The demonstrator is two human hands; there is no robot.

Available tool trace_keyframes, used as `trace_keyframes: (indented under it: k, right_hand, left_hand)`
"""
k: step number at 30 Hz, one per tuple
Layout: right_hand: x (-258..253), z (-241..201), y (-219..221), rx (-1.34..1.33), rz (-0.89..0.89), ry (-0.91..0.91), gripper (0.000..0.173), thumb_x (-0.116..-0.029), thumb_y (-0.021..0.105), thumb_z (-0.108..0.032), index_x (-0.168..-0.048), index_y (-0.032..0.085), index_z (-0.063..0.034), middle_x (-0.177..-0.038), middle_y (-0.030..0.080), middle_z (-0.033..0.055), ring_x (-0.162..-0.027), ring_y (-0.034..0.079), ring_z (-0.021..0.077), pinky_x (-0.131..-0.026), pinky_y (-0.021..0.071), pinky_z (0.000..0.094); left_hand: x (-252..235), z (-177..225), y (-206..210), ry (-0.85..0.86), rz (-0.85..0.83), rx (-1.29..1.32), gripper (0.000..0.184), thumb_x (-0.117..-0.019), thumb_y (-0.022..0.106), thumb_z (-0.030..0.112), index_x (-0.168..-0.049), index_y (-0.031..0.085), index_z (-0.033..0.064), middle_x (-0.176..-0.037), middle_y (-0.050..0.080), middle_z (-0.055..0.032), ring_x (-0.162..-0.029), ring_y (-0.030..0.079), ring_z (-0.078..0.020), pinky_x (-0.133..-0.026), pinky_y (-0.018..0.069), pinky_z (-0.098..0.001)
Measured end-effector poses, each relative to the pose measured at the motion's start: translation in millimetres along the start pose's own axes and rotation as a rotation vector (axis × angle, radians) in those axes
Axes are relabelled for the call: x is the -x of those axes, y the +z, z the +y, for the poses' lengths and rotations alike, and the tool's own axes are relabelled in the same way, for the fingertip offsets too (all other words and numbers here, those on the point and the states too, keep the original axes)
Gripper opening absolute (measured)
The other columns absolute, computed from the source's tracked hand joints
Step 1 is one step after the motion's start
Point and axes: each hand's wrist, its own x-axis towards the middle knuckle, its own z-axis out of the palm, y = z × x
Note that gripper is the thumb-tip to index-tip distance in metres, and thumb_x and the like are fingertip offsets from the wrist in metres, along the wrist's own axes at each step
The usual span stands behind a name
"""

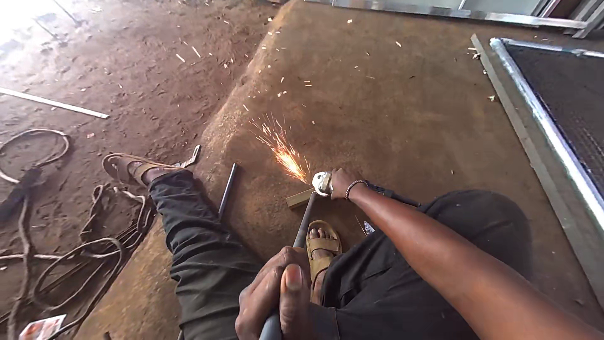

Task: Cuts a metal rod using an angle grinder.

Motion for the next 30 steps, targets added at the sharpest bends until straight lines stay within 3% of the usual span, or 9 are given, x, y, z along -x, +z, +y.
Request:
trace_keyframes:
  k: [9, 16, 23, 30]
  right_hand:
    - [1.5, -1.1, 2.0, -0.005, 0.014, 0.005, 0.071, -0.075, 0.086, -0.032, -0.13, 0.058, 0.0038, -0.121, 0.068, 0.0233, -0.111, 0.068, 0.0406, -0.087, 0.0562, 0.0619]
    - [1.9, -4.3, 2.6, 0.006, 0.031, 0.007, 0.07, -0.0756, 0.085, -0.028, -0.132, 0.055, 0.0015, -0.119, 0.068, 0.0228, -0.108, 0.069, 0.0402, -0.083, 0.0569, 0.0613]
    - [4.0, -7.0, 1.5, 0.034, 0.041, -0.015, 0.067, -0.0784, 0.083, -0.025, -0.133, 0.055, 0.0013, -0.117, 0.069, 0.0219, -0.107, 0.07, 0.0399, -0.084, 0.0568, 0.0603]
    - [1.8, -8.4, 5.4, 0.066, 0.08, -0.038, 0.063, -0.0777, 0.082, -0.021, -0.131, 0.055, -0.0002, -0.112, 0.07, 0.0213, -0.104, 0.07, 0.0402, -0.08, 0.0569, 0.0604]
  left_hand:
    - [-27.8, -2.5, -4.7, -0.113, 0.127, 0.08, 0.04, -0.11, 0.043, 0.032, -0.073, 0.054, 0.023, -0.058, 0.042, 0.0116, -0.053, 0.045, -0.0036, -0.055, 0.045, -0.0226]
    - [-59.1, -9.6, -13.8, -0.138, 0.223, 0.184, 0.036, -0.107, 0.044, 0.022, -0.072, 0.053, 0.0214, -0.056, 0.043, 0.0098, -0.048, 0.044, -0.0064, -0.053, 0.0463, -0.0243]
    - [-93.0, -18.8, -28.7, -0.215, 0.321, 0.097, 0.041, -0.1087, 0.037, 0.022, -0.069, 0.044, 0.0226, -0.055, 0.04, 0.0086, -0.048, 0.044, -0.0087, -0.053, 0.0466, -0.0262]
    - [-126.1, -33.9, -44.8, -0.304, 0.502, 0.062, 0.038, -0.1074, 0.041, 0.019, -0.069, 0.042, 0.0221, -0.051, 0.036, 0.0075, -0.044, 0.042, -0.011, -0.052, 0.0492, -0.0309]
